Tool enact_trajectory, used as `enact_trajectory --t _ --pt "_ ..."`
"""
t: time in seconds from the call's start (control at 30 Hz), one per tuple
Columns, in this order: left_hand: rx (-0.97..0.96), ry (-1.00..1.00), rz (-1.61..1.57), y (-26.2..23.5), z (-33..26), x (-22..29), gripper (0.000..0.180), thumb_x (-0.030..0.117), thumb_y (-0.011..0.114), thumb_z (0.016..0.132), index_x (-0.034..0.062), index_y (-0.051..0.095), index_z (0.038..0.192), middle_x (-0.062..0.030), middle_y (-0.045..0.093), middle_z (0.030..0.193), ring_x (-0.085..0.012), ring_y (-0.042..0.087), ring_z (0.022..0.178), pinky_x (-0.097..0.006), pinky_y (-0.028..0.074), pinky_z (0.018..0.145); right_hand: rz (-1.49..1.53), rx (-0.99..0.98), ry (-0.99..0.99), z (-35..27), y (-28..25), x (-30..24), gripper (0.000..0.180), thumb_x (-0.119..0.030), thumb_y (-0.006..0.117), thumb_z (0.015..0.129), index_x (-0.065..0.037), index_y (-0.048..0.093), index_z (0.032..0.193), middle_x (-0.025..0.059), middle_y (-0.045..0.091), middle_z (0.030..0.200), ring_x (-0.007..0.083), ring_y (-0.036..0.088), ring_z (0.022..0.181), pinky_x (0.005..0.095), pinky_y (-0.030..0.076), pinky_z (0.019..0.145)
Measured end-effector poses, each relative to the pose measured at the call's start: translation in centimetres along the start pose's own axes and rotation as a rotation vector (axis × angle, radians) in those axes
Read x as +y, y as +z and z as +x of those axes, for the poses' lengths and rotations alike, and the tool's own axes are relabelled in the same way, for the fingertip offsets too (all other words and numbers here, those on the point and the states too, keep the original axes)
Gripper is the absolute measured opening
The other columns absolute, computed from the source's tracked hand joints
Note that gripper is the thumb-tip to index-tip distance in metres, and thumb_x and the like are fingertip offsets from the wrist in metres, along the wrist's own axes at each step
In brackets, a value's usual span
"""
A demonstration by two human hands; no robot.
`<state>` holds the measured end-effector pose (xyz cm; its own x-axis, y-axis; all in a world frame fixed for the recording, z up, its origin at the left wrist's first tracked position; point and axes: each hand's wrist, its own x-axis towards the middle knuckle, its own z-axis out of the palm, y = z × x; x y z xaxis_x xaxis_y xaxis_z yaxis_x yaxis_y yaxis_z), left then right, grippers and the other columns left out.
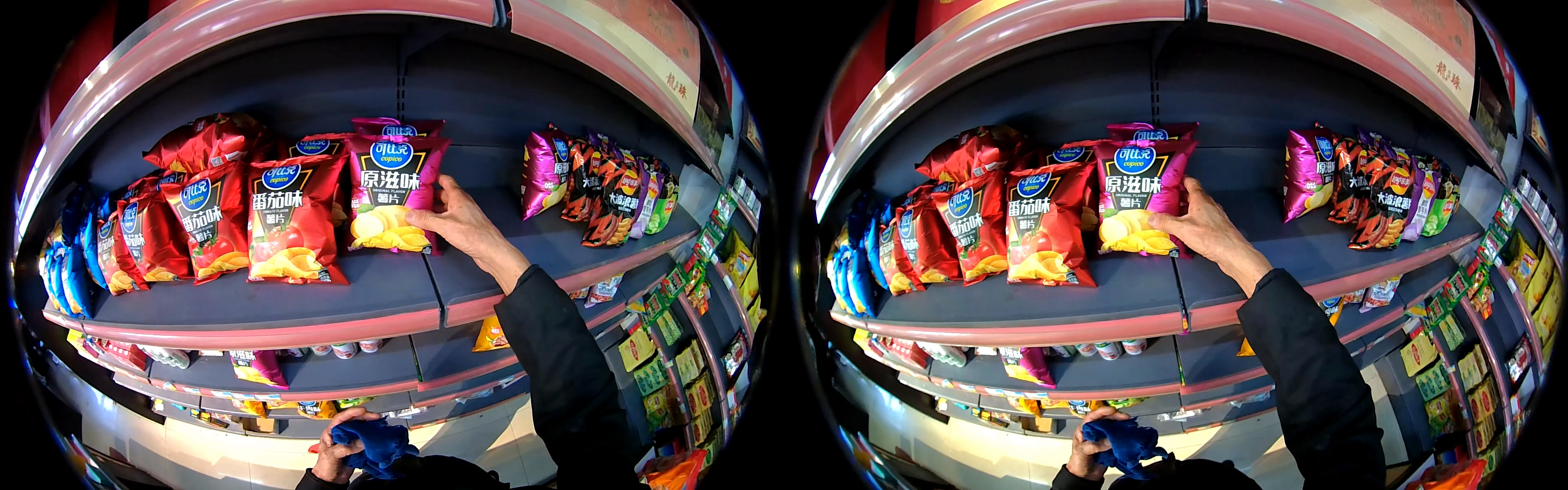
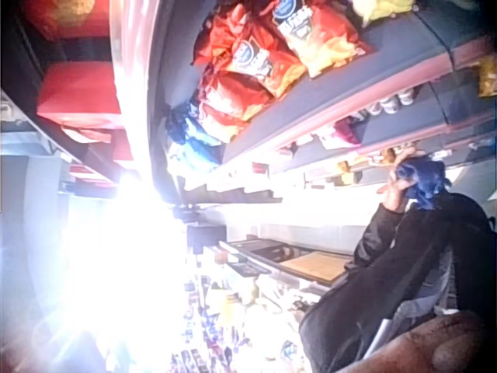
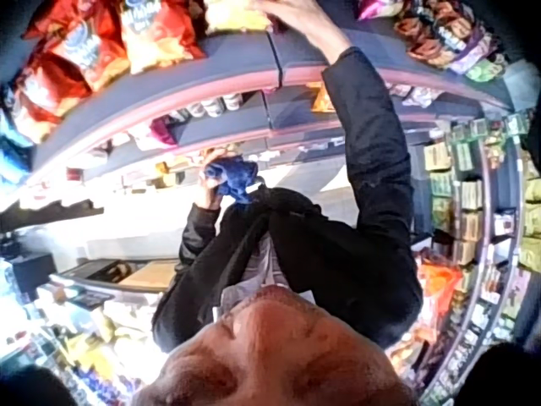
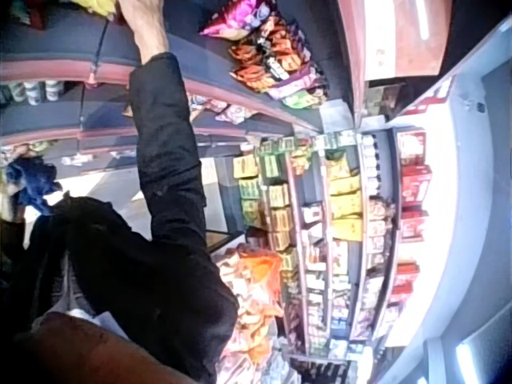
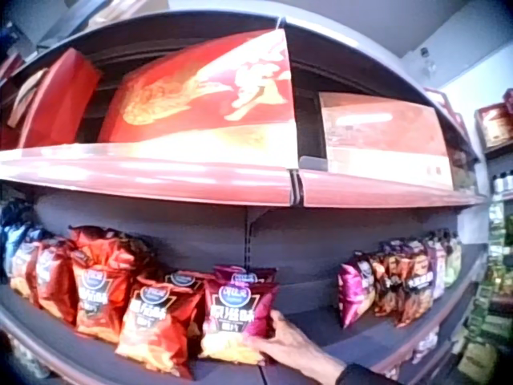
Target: The person wipes a store shelf with a blue cloth and then restocks it with various bags of chips. They pick up individual bags, wipe the shelf surface, and place the bags back in neat rows.
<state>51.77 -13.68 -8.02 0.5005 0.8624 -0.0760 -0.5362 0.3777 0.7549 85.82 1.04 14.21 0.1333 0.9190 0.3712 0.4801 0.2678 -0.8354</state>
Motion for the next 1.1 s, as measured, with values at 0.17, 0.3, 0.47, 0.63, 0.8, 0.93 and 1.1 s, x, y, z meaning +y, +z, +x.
enact_trajectory --t 0.17,0.3,0.47,0.63,0.8,0.93,1.1 --pt "0.007 0.056 -0.001 1.1 -0.1 -1.2 0.062 0.005 0.075 0.072 0.0014 0.06 0.132 -0.0219 0.067 0.123 -0.0354 0.063 0.121 -0.051 0.052 0.106 -0.193 0.268 -0.212 -2.9 0.0 -1.5 0.072 -0.028 0.079 0.089 0.002 0.045 0.145 0.0211 0.064 0.13 0.0285 0.065 0.119 0.0388 0.051 0.101" --pt "-0.039 0.133 0.135 2.2 -0.3 -2.3 0.064 0.026 0.076 0.08 0.0018 0.056 0.135 -0.0196 0.063 0.133 -0.0315 0.061 0.124 -0.043 0.048 0.108 0.144 0.134 -0.368 -11.5 1.3 -3.9 0.042 -0.01 0.071 0.094 -0.003 0.059 0.133 0.0156 0.069 0.123 0.0256 0.071 0.109 0.0359 0.056 0.089" --pt "0.08 0.07 0.121 6.0 0.2 -3.5 0.063 0.019 0.075 0.079 0.0032 0.053 0.136 -0.0173 0.062 0.128 -0.0281 0.059 0.123 -0.04 0.049 0.106 -0.032 -0.528 -0.404 -22.3 4.2 2.5 0.071 -0.033 0.075 0.095 -0.009 0.042 0.154 0.0198 0.054 0.143 0.0317 0.062 0.124 0.0431 0.057 0.095" --pt "0.14 -0.062 0.073 7.8 0.3 -6.9 0.062 0.01 0.072 0.08 0.0031 0.051 0.139 -0.0122 0.06 0.125 -0.0239 0.059 0.116 -0.038 0.05 0.102 0.099 -0.609 -0.083 -28.6 5.6 10.0 0.073 -0.023 0.074 0.095 -0.016 0.038 0.158 0.0151 0.042 0.156 0.0355 0.048 0.141 0.0472 0.048 0.112" --pt "0.197 -0.153 0.173 11.5 1.5 -8.0 0.063 0.011 0.076 0.081 0.0006 0.054 0.139 -0.0184 0.062 0.13 -0.0316 0.06 0.123 -0.045 0.05 0.106 0.521 -0.397 0.174 -29.7 2.7 12.8 0.074 -0.013 0.079 0.09 -0.009 0.042 0.154 0.0163 0.042 0.157 0.0351 0.043 0.145 0.0474 0.042 0.117" --pt "0.036 -0.095 0.005 15.5 2.1 -8.9 0.074 0.021 0.074 0.088 0.0008 0.04 0.151 -0.0171 0.052 0.144 -0.0298 0.051 0.134 -0.043 0.041 0.113 0.075 -0.154 -0.125 -30.0 1.8 9.8 0.094 -0.027 0.085 0.085 -0.009 0.03 0.158 0.0214 0.034 0.16 0.0415 0.034 0.149 0.0531 0.039 0.116" --pt "-0.385 0.199 0.103 17.1 2.2 -6.7 0.086 0.026 0.069 0.094 0.0022 0.023 0.163 -0.0216 0.025 0.167 -0.033 0.027 0.155 -0.049 0.024 0.125 -0.037 -0.021 -0.303 -27.3 -3.8 6.6 0.057 -0.019 0.083 0.083 -0.005 0.063 0.134 0.0192 0.057 0.143 0.0404 0.06 0.127 0.0491 0.051 0.105"
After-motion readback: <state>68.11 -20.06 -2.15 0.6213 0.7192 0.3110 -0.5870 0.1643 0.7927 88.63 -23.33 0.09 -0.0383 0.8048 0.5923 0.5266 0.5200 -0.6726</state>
